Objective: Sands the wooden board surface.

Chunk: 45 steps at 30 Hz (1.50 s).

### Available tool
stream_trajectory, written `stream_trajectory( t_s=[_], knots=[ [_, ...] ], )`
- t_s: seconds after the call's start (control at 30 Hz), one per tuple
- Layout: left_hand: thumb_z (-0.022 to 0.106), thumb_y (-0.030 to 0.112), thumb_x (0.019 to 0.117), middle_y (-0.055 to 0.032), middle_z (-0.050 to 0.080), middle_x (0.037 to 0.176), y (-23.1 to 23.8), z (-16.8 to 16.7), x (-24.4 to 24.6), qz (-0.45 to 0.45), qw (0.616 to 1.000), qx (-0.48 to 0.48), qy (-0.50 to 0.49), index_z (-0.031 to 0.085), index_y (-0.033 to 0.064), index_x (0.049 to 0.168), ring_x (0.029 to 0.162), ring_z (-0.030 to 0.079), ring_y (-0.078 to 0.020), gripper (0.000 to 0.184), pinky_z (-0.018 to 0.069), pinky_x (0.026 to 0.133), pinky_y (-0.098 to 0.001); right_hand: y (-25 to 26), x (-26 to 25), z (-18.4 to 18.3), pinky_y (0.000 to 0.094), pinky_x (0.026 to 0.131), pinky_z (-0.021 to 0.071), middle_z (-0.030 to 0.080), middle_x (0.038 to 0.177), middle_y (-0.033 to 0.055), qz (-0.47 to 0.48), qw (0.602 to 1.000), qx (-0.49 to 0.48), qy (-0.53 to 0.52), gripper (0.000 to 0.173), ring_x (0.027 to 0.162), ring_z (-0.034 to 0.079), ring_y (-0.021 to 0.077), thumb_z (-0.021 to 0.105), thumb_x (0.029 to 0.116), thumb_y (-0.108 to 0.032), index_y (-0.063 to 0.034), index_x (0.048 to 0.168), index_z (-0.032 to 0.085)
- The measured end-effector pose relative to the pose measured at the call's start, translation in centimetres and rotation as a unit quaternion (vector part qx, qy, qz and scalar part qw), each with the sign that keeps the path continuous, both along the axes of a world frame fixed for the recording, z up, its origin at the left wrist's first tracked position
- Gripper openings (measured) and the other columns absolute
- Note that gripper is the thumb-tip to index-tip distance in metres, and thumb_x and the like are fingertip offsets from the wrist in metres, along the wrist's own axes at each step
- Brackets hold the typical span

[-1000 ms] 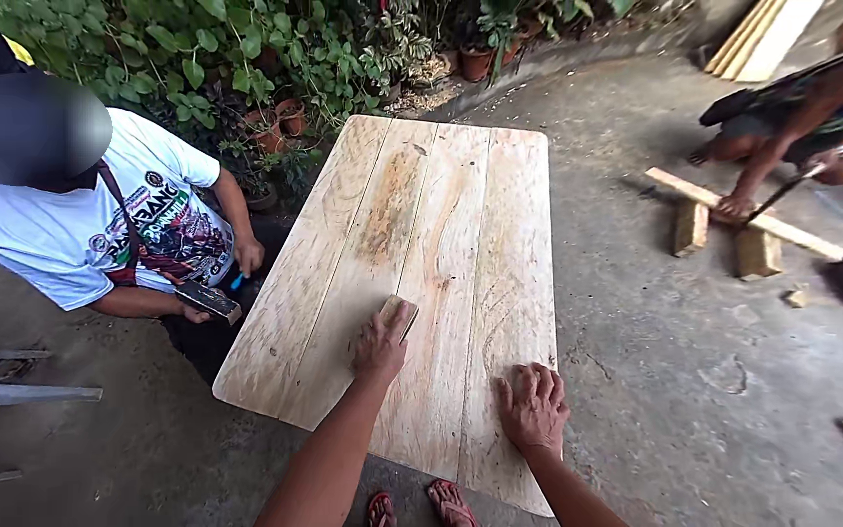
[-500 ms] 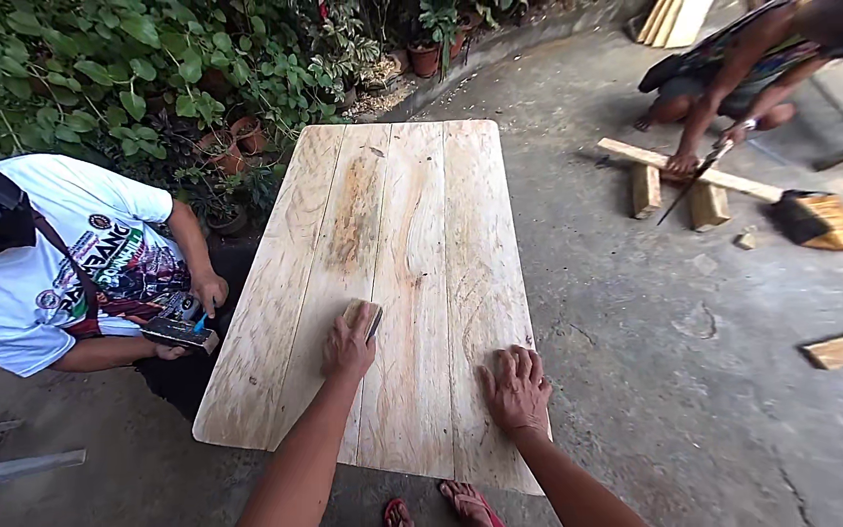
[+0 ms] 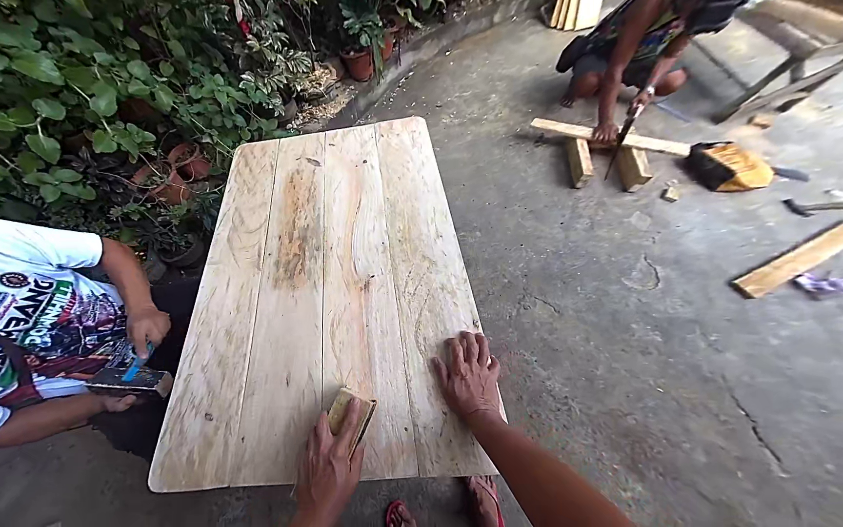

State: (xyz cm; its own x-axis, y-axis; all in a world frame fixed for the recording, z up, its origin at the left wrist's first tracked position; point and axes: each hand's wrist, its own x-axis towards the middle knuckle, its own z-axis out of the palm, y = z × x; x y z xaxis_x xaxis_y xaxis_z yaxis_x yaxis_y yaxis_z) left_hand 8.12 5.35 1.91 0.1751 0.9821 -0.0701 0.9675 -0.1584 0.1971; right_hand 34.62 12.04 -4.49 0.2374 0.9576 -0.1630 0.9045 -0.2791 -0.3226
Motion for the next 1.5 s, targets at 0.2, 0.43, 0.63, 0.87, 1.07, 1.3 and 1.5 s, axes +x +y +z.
stream_trajectory(
  t_s=[0.2, 0.43, 0.63, 0.87, 1.07, 1.3, 1.5],
  knots=[
    [0.059, 0.042, 0.1015, -0.0307, 0.038, 0.156, 15.8, 2.0, 12.0, 0.072, 0.983, -0.161, 0.052, 0.025, 0.0403, 0.163, 0.128, 0.054, -0.0470, 0.070, 0.0498, 0.098, -0.0566, 0.1, 0.0, 0.4, 0.0715, 0.112, 0.0306, 0.042, 0.160, 0.0202, 0.002, 1.000, -0.004, 0.027, 0.059, 0.152, 0.029, 0.0467, 0.046, 0.1023, -0.053, -0.0135, 0.145, 0.058],
    [0.062, 0.043, 0.0994, -0.0337, 0.041, 0.152, 11.2, 1.2, 12.3, 0.069, 0.982, -0.168, 0.058, 0.024, 0.0392, 0.164, 0.125, 0.055, -0.0513, 0.075, 0.0514, 0.096, -0.0578, -2.2, 2.1, -0.5, 0.0698, 0.112, 0.0351, 0.046, 0.152, 0.0323, -0.053, 0.978, 0.112, 0.169, 0.050, 0.142, 0.042, 0.0530, 0.062, 0.0988, -0.026, 0.0029, 0.140, 0.058],
    [0.070, 0.037, 0.0873, -0.0414, 0.058, 0.127, -2.7, -0.2, 9.0, -0.019, 1.000, 0.003, -0.005, 0.061, 0.0167, 0.146, 0.100, 0.066, -0.0568, 0.063, 0.0571, 0.077, -0.0615, -4.8, 5.1, 0.7, 0.0583, 0.103, 0.0493, 0.052, 0.149, 0.0248, -0.126, 0.939, -0.152, 0.282, 0.062, 0.132, 0.057, 0.0419, 0.043, 0.1092, -0.041, 0.0000, 0.156, 0.037],
    [0.058, 0.041, 0.1023, -0.0320, 0.034, 0.158, 17.1, 2.0, 19.4, 0.124, 0.977, -0.167, 0.056, 0.024, 0.0372, 0.164, 0.132, 0.052, -0.0489, 0.070, 0.0481, 0.102, -0.0585, -4.7, 5.1, 0.6, 0.0532, 0.104, 0.0512, 0.052, 0.148, 0.0267, -0.111, 0.937, -0.118, 0.309, 0.059, 0.127, 0.062, 0.0407, 0.040, 0.1101, -0.034, 0.0050, 0.154, 0.036],
    [0.060, 0.045, 0.1001, -0.0318, 0.038, 0.155, 18.0, 0.3, 18.6, 0.107, 0.979, -0.160, 0.062, 0.021, 0.0404, 0.164, 0.128, 0.054, -0.0493, 0.075, 0.0507, 0.098, -0.0579, -5.0, 5.2, -0.1, 0.0541, 0.104, 0.0508, 0.057, 0.143, 0.0259, -0.111, 0.927, -0.112, 0.341, 0.055, 0.126, 0.063, 0.0396, 0.041, 0.1100, -0.032, 0.0045, 0.151, 0.039],
    [0.070, 0.037, 0.0871, -0.0395, 0.058, 0.127, 0.6, -0.6, 15.4, 0.027, 0.999, 0.005, 0.039, 0.057, 0.0194, 0.149, 0.100, 0.067, -0.0541, 0.066, 0.0575, 0.076, -0.0585, -5.2, 5.6, -0.3, 0.0517, 0.109, 0.0475, 0.056, 0.141, 0.0303, -0.111, 0.905, -0.073, 0.404, 0.047, 0.129, 0.059, 0.0421, 0.036, 0.1104, -0.020, 0.0096, 0.147, 0.043],
    [0.058, 0.043, 0.1010, -0.0331, 0.041, 0.152, 14.3, 1.4, 22.8, 0.134, 0.976, -0.152, 0.081, 0.025, 0.0355, 0.164, 0.125, 0.056, -0.0480, 0.071, 0.0517, 0.096, -0.0551, -5.3, 5.7, -0.6, 0.0514, 0.108, 0.0481, 0.056, 0.141, 0.0298, -0.115, 0.903, -0.074, 0.407, 0.048, 0.129, 0.059, 0.0416, 0.035, 0.1104, -0.021, 0.0095, 0.147, 0.042]
  ],
)
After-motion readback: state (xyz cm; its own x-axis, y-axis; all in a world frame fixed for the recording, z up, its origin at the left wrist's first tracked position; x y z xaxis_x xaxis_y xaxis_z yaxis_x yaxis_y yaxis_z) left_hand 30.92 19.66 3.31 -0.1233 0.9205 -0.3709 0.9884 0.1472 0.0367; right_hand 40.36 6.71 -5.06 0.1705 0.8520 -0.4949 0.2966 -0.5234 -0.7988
